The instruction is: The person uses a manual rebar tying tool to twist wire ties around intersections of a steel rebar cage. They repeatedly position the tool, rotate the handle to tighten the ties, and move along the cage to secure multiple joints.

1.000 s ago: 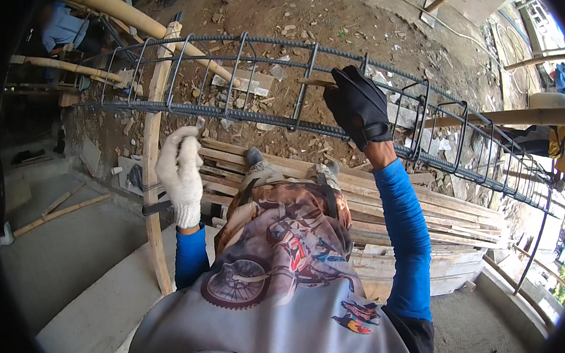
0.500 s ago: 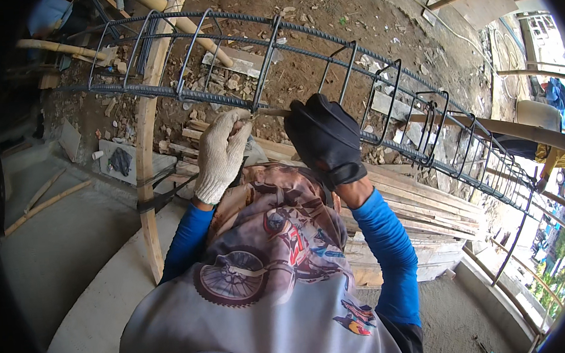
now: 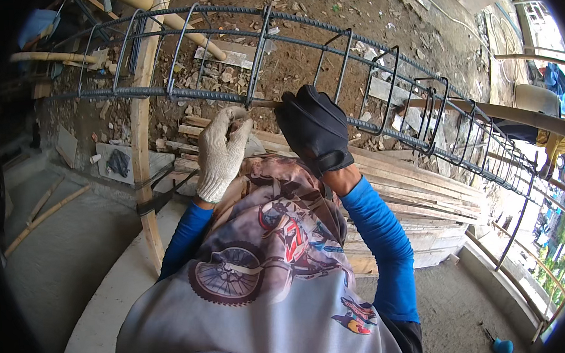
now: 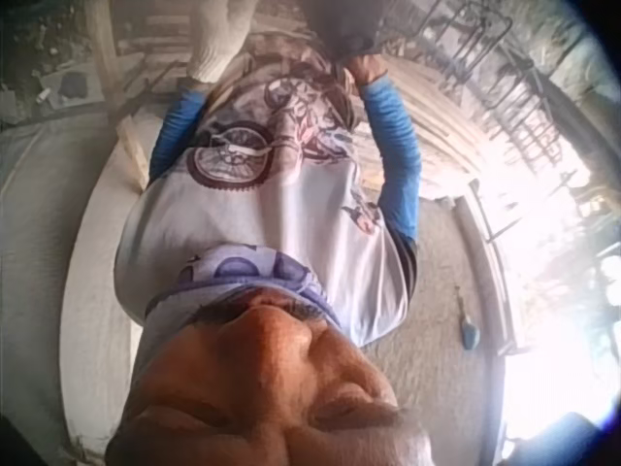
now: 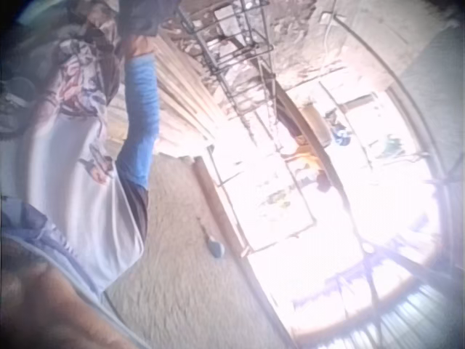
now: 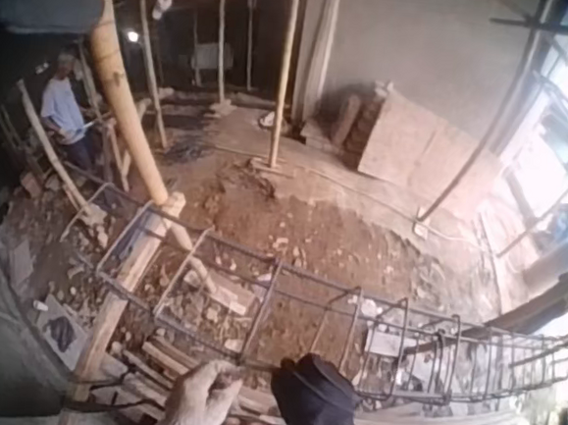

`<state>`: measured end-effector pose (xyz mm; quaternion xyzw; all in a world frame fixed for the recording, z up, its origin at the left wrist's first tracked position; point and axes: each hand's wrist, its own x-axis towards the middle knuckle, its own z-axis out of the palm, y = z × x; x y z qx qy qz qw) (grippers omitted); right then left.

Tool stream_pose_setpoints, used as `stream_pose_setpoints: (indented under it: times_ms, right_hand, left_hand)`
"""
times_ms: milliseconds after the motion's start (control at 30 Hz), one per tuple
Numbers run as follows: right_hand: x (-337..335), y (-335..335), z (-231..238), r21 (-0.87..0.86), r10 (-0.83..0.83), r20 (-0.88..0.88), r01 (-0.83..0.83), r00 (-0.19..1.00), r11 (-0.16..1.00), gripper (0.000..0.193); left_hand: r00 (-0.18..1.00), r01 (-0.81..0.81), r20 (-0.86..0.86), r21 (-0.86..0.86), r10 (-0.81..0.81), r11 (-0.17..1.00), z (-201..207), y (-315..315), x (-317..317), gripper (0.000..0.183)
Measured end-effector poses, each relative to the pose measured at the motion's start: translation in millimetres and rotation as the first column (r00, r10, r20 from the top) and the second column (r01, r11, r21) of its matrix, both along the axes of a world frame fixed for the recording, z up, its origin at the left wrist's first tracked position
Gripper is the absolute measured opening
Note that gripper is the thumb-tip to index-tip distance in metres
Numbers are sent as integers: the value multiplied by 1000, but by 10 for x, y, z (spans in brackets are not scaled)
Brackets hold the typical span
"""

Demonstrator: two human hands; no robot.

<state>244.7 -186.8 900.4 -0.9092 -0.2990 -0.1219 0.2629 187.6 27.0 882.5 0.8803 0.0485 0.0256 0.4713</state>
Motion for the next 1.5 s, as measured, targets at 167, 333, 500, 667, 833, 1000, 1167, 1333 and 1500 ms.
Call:
stream_pose_setpoints:
  times_ms: [167,333,500,667,833,1000,1167,1333,1500]
  right_hand:
    - [158,-42,20,21,139,4,-139,990,990,17]
    - [478,-231,-79,-47,452,36,-450,891,892,17]
    - [589,-664,-57,511,517,-689,-167,508,844,33]
    - [776,-774,-55,300,399,-700,-263,593,917,31]
    - [793,-791,-76,281,409,-691,-300,596,912,29]
    - [788,-784,-165,306,438,-644,-314,627,899,28]
    - [702,-616,-214,302,454,-549,-340,702,891,26]
    - [476,-262,-157,-154,509,102,-492,855,857,15]
    - [125,6,-101,-37,177,268,-173,947,984,20]
  left_hand:
    - [981,-121,140,-89,133,989,23,-102,-257,22]
    - [962,91,-237,-183,-134,979,-566,-232,-298,26]
    - [890,-72,-453,-252,-52,965,-1449,-834,104,41]
    - [744,-560,-662,-690,-88,458,-1734,-1198,215,24]
    - [734,-658,-651,-752,-194,36,-1878,-1330,119,11]
    - [711,-703,-680,-689,-180,-174,-2006,-1521,165,19]
    - [673,-736,-726,-640,-141,-221,-2252,-1794,292,23]
    - [750,-650,-635,-759,183,28,-2660,-2027,224,31]
    - [663,-626,-624,-765,413,-151,-2213,-1890,14,29]
